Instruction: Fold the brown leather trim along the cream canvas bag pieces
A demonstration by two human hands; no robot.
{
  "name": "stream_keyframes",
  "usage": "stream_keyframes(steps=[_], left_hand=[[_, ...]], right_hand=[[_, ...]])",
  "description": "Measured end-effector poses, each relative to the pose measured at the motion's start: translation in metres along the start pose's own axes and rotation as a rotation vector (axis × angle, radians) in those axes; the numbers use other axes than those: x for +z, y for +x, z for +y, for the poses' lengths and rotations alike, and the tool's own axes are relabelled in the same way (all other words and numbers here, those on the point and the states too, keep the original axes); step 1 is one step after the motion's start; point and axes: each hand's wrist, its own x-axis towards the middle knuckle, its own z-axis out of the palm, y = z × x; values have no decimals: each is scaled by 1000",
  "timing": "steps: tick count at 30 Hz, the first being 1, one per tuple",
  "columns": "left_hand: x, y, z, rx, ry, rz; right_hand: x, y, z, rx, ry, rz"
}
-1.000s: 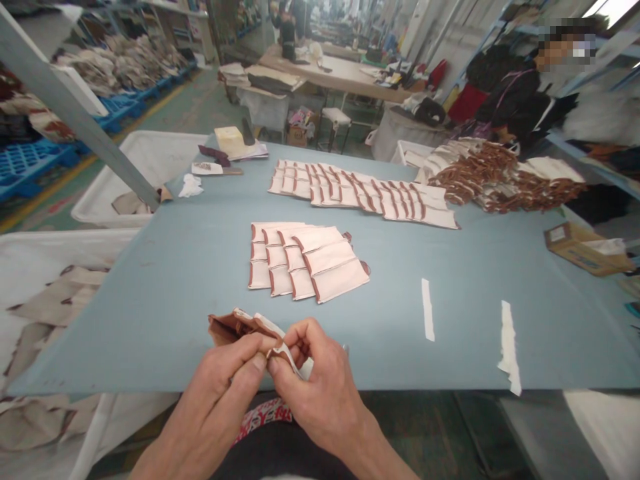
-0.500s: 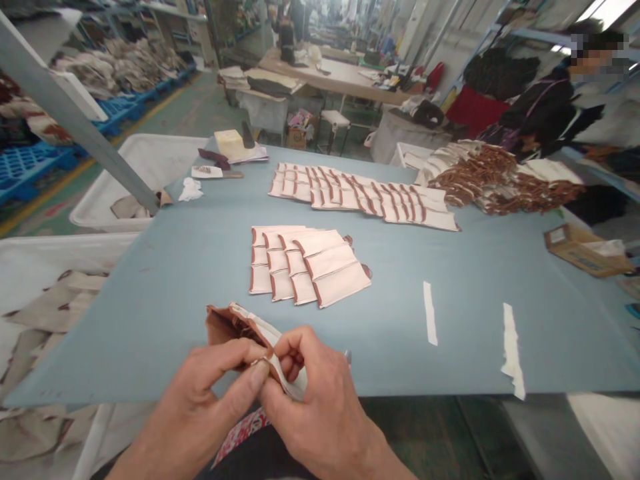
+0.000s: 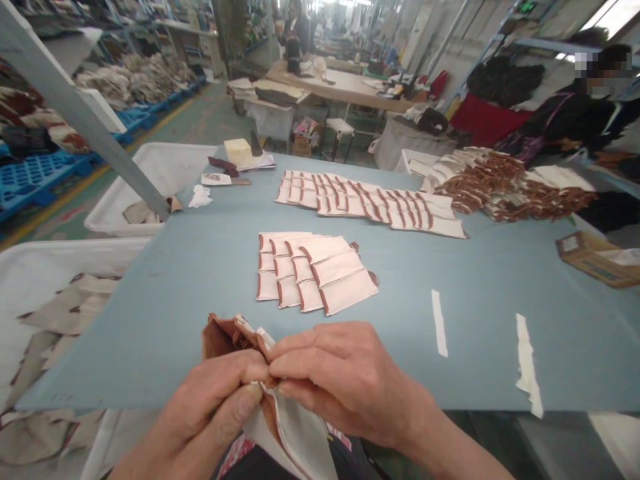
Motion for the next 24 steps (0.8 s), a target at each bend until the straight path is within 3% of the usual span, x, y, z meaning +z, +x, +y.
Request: stream_keyframes(steps=[13, 18, 24], left_hand=[[-2, 15, 8, -44, 33, -35], [2, 17, 7, -66, 11, -56], [3, 22, 6, -72, 7, -74]], right_hand=[[-18, 21, -17, -142, -526, -253], [-18, 19, -10, -167, -537, -249], [-14, 18, 11, -65, -325, -198]])
